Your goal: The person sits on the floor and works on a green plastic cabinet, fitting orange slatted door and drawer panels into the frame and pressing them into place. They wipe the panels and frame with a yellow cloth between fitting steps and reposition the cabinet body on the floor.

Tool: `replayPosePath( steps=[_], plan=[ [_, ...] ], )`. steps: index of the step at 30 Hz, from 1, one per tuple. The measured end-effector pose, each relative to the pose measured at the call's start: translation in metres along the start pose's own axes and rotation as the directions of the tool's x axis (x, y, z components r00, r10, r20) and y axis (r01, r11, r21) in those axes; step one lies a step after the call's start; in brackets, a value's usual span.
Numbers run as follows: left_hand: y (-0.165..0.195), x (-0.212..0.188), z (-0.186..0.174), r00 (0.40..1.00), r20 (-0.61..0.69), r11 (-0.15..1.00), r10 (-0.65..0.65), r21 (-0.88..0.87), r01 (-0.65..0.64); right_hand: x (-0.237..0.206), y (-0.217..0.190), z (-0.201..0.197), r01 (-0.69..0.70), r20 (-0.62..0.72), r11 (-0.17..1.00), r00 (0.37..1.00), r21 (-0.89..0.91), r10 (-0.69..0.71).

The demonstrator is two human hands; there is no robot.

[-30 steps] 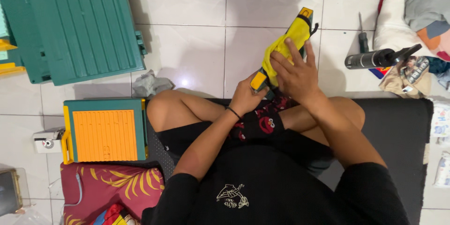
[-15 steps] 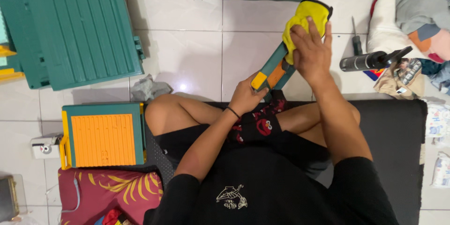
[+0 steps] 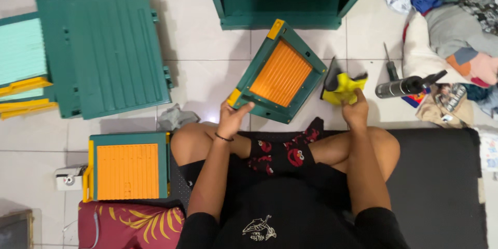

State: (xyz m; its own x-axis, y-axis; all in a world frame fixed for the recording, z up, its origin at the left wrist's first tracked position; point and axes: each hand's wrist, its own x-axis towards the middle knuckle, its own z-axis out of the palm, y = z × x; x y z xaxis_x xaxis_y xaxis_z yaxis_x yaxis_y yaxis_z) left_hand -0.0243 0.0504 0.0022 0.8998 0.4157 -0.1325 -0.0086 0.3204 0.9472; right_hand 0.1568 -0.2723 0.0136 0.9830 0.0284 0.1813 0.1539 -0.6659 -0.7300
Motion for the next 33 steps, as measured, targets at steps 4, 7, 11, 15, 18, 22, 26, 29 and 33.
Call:
replayPosePath(
  steps=[4, 7, 11, 15, 18, 22, 26, 29, 33],
  plan=[
    [0.024, 0.005, -0.034, 0.994, 0.014, 0.991, 0.108, -0.084, -0.106, -0.001, -0.029, 0.01, 0.073, 0.012, 0.895, 0.996, 0.44, -0.088],
    [0.034, 0.011, -0.048, 0.971, 0.082, 0.974, 0.223, -0.053, -0.219, 0.007, -0.049, -0.001, 0.249, 0.283, 0.773, 0.83, 0.584, -0.481],
    [0.04, 0.022, -0.048, 0.958, 0.102, 0.929, 0.267, -0.293, -0.228, -0.005, -0.069, 0.009, -0.061, 0.492, 0.731, 0.776, 0.68, -0.394],
    [0.058, 0.015, -0.04, 0.947, 0.141, 0.91, 0.288, -0.35, -0.224, -0.013, -0.072, -0.001, 0.085, 0.436, 0.803, 0.804, 0.589, -0.404],
    [0.078, 0.005, -0.035, 0.927, 0.212, 0.853, 0.311, -0.492, -0.173, -0.024, -0.074, -0.017, 0.401, 0.251, 0.806, 0.806, 0.435, -0.537],
    [0.094, 0.0, -0.037, 0.961, 0.277, 0.594, 0.0, -0.773, 0.223, -0.033, -0.081, -0.034, 0.815, 0.022, 0.559, 0.563, 0.156, -0.826],
    [0.082, -0.006, -0.036, 0.934, 0.321, 0.98, -0.156, -0.067, 0.186, -0.039, -0.08, -0.031, 0.866, -0.166, 0.489, 0.5, 0.106, -0.85],
    [0.063, -0.015, -0.029, 0.952, 0.305, 1.0, 0.013, -0.023, -0.006, -0.042, -0.07, -0.017, 0.566, -0.237, 0.663, 0.818, 0.49, -0.524],
    [0.045, -0.017, -0.023, 0.948, 0.317, 0.997, 0.036, 0.059, -0.057, -0.038, -0.055, 0.009, -0.229, 0.282, 0.557, 0.96, 0.798, -0.009]
  ],
)
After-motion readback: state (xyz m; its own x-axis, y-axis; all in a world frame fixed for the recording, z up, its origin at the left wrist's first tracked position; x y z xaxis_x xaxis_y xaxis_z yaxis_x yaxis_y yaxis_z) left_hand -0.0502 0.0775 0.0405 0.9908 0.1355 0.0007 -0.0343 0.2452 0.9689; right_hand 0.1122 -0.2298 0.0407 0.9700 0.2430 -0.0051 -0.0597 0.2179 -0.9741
